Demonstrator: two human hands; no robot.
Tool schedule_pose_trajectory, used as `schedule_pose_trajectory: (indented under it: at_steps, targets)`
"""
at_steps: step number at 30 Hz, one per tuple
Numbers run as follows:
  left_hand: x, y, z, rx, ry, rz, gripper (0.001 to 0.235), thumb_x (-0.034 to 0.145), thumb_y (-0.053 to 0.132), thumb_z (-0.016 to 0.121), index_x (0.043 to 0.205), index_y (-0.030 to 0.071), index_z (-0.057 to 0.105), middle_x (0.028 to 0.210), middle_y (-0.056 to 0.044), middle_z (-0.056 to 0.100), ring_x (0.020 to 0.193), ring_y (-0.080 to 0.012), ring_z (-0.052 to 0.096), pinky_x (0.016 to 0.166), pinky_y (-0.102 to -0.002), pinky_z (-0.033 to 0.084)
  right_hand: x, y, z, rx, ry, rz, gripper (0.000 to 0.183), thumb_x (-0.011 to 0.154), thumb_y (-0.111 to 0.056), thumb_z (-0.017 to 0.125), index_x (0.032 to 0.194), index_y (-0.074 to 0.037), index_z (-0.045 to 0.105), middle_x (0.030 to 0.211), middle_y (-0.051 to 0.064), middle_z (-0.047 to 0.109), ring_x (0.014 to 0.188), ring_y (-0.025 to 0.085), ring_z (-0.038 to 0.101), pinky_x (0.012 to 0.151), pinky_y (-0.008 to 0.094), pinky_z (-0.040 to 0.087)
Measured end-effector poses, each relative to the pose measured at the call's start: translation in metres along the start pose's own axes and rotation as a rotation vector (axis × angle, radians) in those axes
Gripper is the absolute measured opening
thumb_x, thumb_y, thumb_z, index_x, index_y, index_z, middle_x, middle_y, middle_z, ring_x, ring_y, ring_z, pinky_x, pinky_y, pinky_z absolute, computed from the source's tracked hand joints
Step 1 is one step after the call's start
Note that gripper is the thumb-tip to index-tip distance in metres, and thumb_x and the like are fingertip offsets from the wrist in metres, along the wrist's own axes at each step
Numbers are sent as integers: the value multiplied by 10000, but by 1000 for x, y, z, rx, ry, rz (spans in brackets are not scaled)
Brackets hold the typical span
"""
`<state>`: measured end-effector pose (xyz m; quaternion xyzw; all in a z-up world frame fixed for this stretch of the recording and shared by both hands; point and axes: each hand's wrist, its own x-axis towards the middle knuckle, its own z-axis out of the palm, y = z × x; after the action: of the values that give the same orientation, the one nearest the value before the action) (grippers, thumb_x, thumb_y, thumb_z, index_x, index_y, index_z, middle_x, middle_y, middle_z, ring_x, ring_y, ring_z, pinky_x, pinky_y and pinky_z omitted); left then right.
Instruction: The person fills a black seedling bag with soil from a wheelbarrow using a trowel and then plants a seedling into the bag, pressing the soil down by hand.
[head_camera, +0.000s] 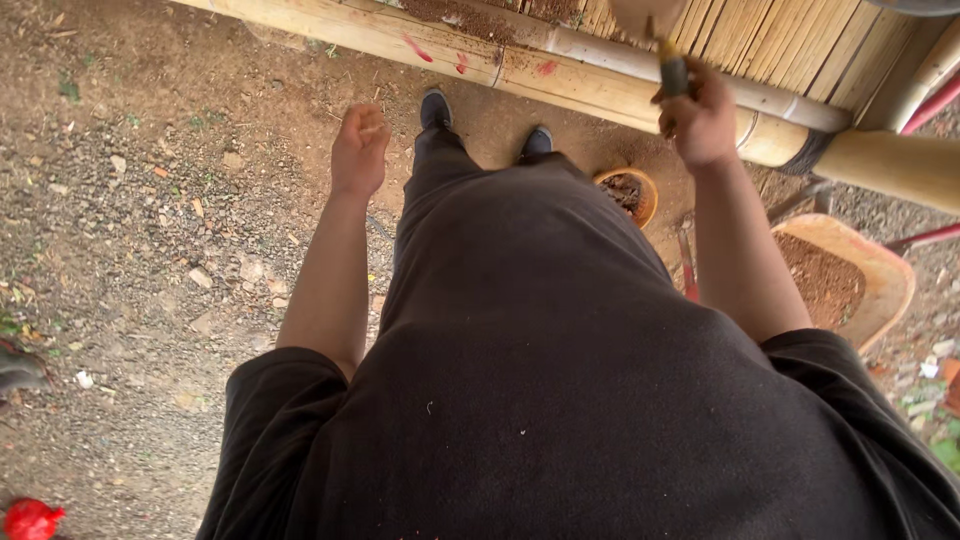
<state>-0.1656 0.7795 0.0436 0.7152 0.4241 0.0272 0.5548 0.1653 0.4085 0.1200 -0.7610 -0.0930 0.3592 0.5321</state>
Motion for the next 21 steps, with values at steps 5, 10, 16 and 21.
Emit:
schedule_pose_trajectory:
  at_steps: [5, 10, 16, 21]
  targets:
    - [67, 4, -25, -2, -49, 79, 358, 999, 164, 673, 1340, 105, 584, 1295, -106, 689, 1066, -190, 700, 921, -333, 577, 14, -19, 4, 186, 70, -203, 688, 869, 76, 500, 1541, -57, 431, 1062, 186, 684, 695, 134, 574, 560, 275, 461]
    - [119, 0, -56, -71, -99, 86, 340, 1021, 181, 654, 1346, 115, 580, 1299, -106, 668, 1100, -189, 697, 952, -335, 597, 76, 4, 9, -12, 151, -189, 502, 923, 16, 486, 1421, -47, 510, 1102, 156, 719, 728, 139, 606, 603, 279, 491]
    - [156, -11, -93, -95, -168, 91, 308, 1043, 186, 651, 1338, 118, 595, 1307, -96, 675, 1134, -187, 677, 983, -332, 600, 120, 68, 28, -219, 272, 114, 393, 977, -101, 475, 1358, -80, 568, 1125, 97, 759, 814, 114, 670, 680, 266, 539]
    - [181, -20, -111, -73, -220, 25, 310, 1020, 197, 644, 1318, 124, 609, 1291, -73, 683, 1090, -176, 682, 951, -319, 593, 148, 120, 40, -243, 290, 308, 334, 1022, -199, 465, 1305, -108, 617, 1144, 48, 792, 886, 93, 724, 743, 255, 579]
